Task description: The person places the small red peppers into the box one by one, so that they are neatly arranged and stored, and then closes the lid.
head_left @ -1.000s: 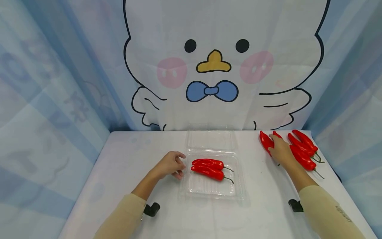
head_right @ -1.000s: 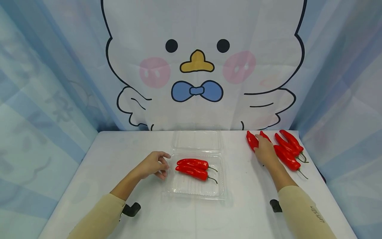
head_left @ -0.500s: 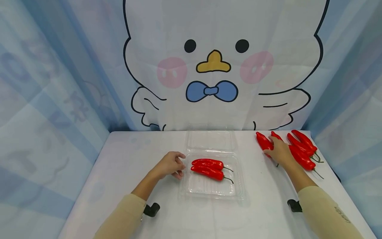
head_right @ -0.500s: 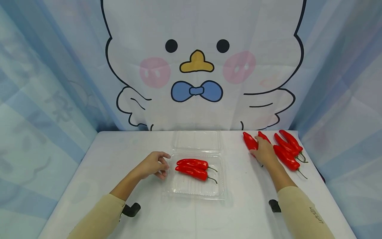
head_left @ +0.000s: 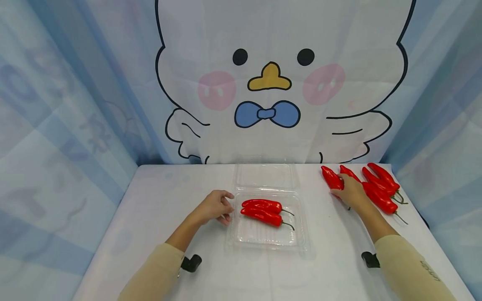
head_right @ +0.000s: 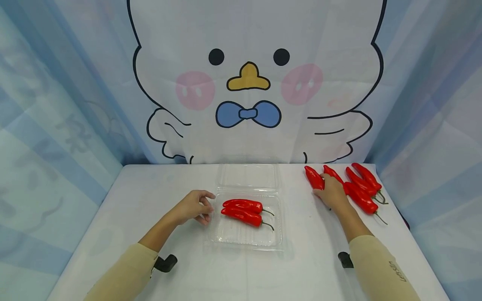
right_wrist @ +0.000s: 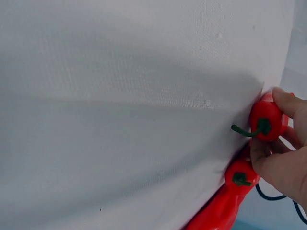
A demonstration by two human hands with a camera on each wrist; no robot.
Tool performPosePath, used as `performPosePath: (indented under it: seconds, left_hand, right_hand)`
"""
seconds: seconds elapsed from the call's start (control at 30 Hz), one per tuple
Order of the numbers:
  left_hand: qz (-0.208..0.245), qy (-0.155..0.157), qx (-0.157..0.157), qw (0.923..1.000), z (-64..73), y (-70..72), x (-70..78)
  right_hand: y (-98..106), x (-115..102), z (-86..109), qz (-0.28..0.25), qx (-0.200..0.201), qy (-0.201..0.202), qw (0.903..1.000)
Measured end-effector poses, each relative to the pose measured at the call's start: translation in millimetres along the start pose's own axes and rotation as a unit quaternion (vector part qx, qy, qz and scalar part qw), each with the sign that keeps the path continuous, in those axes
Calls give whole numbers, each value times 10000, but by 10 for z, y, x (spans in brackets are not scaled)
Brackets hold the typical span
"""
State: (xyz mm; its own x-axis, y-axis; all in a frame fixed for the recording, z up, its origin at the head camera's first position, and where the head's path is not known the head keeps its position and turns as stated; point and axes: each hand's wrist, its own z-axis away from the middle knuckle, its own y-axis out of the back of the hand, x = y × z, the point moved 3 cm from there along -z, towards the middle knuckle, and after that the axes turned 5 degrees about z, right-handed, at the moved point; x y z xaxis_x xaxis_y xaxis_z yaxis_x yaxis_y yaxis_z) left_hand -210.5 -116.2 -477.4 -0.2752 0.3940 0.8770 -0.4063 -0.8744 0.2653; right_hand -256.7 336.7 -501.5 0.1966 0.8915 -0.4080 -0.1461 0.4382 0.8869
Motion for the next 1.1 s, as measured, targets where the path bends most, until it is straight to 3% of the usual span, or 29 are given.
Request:
performPosePath:
  seconds: [0.27, 1.1]
  left_hand:
    - [-12, 8, 5, 10000, -11, 4, -6]
    - [-32, -29, -18, 10000, -30, 1, -34]
  right_hand:
    - [4, -36, 21, -28, 49, -64, 10000]
    - [-37, 5, 111, -56, 253, 265, 9993]
